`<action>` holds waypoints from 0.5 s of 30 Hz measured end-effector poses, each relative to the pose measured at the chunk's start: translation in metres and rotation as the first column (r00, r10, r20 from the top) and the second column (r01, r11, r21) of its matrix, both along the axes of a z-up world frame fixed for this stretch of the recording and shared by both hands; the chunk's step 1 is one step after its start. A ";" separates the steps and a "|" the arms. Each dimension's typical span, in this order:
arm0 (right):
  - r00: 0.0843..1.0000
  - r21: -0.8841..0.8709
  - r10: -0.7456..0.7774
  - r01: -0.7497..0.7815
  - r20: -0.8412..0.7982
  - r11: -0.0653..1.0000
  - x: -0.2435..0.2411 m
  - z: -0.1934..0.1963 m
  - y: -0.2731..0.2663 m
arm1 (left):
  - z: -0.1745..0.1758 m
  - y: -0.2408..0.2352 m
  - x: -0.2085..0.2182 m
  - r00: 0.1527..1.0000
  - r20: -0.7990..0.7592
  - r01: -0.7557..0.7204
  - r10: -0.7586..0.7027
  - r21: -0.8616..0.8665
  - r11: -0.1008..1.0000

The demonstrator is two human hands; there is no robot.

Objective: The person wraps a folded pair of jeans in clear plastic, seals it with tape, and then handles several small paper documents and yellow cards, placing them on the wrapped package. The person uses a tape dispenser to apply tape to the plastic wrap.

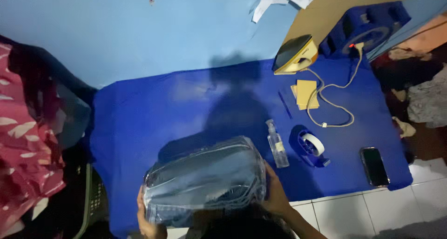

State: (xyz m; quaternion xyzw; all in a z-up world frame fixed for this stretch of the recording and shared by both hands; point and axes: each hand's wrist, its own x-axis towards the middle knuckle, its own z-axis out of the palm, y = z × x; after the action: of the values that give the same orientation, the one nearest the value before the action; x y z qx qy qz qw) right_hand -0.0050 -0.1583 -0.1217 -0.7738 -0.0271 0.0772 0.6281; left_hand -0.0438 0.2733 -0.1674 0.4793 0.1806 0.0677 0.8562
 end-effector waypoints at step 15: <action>0.979 -0.798 -0.084 0.202 0.188 0.567 0.163 0.006 0.101 | -0.070 0.046 0.227 0.874 -0.446 0.127 -0.191 -0.171 0.977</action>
State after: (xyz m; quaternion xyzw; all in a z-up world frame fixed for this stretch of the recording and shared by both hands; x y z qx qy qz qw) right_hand 0.1585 -0.0571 -0.1158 -0.9781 0.0337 -0.0200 0.2046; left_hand 0.1832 0.3194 -0.2378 0.4354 0.3425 -0.1310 0.8222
